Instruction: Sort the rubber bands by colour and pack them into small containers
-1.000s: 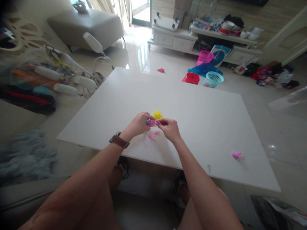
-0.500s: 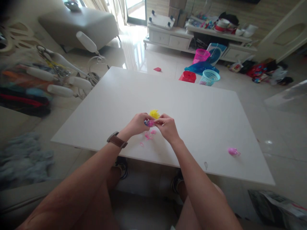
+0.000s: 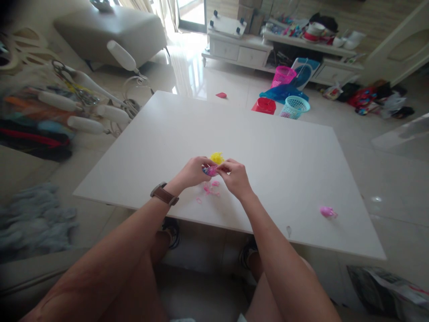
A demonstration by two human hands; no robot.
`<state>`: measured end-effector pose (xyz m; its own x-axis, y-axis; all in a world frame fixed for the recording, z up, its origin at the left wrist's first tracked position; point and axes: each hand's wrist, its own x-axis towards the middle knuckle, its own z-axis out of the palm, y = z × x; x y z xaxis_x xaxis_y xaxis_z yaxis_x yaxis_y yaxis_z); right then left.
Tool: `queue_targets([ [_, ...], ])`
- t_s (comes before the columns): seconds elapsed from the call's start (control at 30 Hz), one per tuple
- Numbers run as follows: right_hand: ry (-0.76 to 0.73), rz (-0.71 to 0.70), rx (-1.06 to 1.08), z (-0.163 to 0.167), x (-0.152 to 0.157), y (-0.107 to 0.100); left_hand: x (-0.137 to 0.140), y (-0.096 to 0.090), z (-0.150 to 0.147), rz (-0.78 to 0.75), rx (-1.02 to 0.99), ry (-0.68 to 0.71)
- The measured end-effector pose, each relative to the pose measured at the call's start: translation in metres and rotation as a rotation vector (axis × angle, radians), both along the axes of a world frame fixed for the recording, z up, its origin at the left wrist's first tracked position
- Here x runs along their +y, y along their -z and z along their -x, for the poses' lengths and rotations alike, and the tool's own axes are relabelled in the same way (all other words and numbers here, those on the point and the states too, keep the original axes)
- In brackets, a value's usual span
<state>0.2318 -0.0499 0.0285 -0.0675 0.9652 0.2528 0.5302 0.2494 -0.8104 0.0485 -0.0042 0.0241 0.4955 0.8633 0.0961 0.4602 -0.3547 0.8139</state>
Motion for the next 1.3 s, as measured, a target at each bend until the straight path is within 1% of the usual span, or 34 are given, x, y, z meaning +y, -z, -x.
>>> queue_targets([
  [0.1,-0.071,-0.051,-0.062,-0.003,-0.002,-0.004,0.002,0.002,0.002,0.006,0.004,-0.017],
  [0.2,-0.122,-0.055,-0.068,-0.007,-0.002,-0.004,0.002,0.003,0.003,0.022,0.005,-0.020],
  [0.27,-0.107,-0.051,-0.005,-0.009,-0.002,-0.003,0.002,0.002,0.002,0.035,-0.013,-0.006],
  [0.37,-0.036,-0.028,0.098,-0.007,-0.003,-0.002,0.000,0.001,-0.001,0.049,-0.059,0.044],
  [0.47,0.007,-0.009,0.105,-0.004,-0.004,-0.004,-0.001,0.001,-0.004,0.071,-0.105,0.071],
  [0.57,0.015,-0.054,0.053,-0.003,-0.006,-0.007,0.000,0.003,-0.005,0.088,-0.157,0.060],
  [0.7,-0.022,-0.158,-0.057,-0.006,-0.008,-0.010,0.002,0.005,-0.006,0.094,-0.229,0.035],
  [0.77,-0.037,-0.219,-0.078,-0.007,-0.010,-0.013,0.002,0.005,-0.006,0.103,-0.261,0.017],
  [0.9,0.009,-0.320,-0.093,-0.007,-0.013,-0.021,0.001,0.000,-0.007,0.122,-0.301,0.007],
  [1.0,0.072,-0.342,-0.131,-0.008,-0.013,-0.023,0.000,-0.004,-0.007,0.115,-0.316,0.005],
  [1.07,0.085,-0.344,-0.168,-0.009,-0.012,-0.021,-0.001,-0.006,-0.007,0.109,-0.324,0.000],
  [1.3,-0.044,-0.350,-0.372,-0.015,-0.012,-0.010,-0.003,-0.009,-0.008,0.089,-0.335,-0.004],
])
